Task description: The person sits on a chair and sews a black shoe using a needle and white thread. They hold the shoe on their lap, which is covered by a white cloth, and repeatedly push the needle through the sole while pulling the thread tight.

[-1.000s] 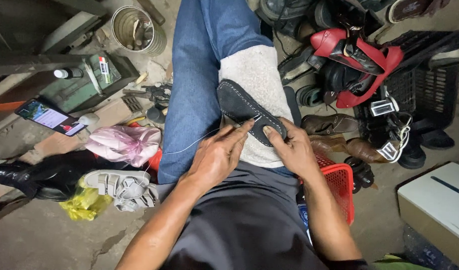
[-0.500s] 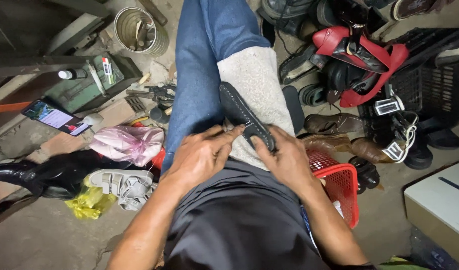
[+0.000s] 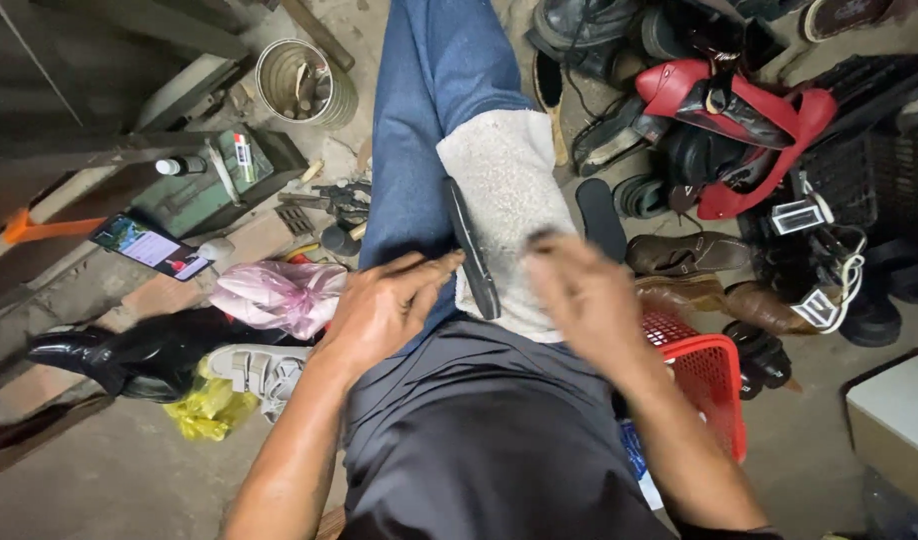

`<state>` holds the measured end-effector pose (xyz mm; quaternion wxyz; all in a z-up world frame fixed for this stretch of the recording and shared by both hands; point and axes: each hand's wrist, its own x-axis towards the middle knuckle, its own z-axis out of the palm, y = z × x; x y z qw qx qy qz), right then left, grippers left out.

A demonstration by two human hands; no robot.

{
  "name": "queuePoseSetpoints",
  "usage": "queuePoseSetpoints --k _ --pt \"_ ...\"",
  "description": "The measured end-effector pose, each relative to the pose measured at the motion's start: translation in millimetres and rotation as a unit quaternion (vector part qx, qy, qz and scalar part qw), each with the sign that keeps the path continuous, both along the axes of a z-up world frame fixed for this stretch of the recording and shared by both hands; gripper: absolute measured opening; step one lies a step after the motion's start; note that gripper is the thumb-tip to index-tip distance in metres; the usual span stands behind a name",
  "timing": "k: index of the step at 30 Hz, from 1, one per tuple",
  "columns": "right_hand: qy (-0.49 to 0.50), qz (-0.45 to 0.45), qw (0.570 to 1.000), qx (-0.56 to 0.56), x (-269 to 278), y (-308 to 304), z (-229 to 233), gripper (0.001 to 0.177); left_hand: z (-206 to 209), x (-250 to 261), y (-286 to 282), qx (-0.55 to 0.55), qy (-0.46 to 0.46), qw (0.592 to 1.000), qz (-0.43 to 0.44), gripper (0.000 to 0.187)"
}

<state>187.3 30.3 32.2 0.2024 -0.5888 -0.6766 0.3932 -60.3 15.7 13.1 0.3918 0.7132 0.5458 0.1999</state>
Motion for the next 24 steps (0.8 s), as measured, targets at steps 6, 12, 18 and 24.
queuePoseSetpoints --k 6,12,18,24 --pt "-0.115 0.047 0.967 0.221 20 17 -35 0.012 -3 -3 -7 -0.001 0.001 0.999 0.037 0.025" --pt "-0.039 0.152 0.966 0.203 -15 10 -47 0.009 -3 -2 -7 0.028 0.025 0.999 0.031 0.023" --pt "0.374 0.039 0.919 -0.116 6 7 -19 0.017 -8 1 -10 0.011 0.008 0.998 0.062 0.022" --pt "0.163 0.031 0.985 -0.036 -3 14 -25 0.019 -11 1 -10 0.081 0.056 0.995 0.027 0.021"
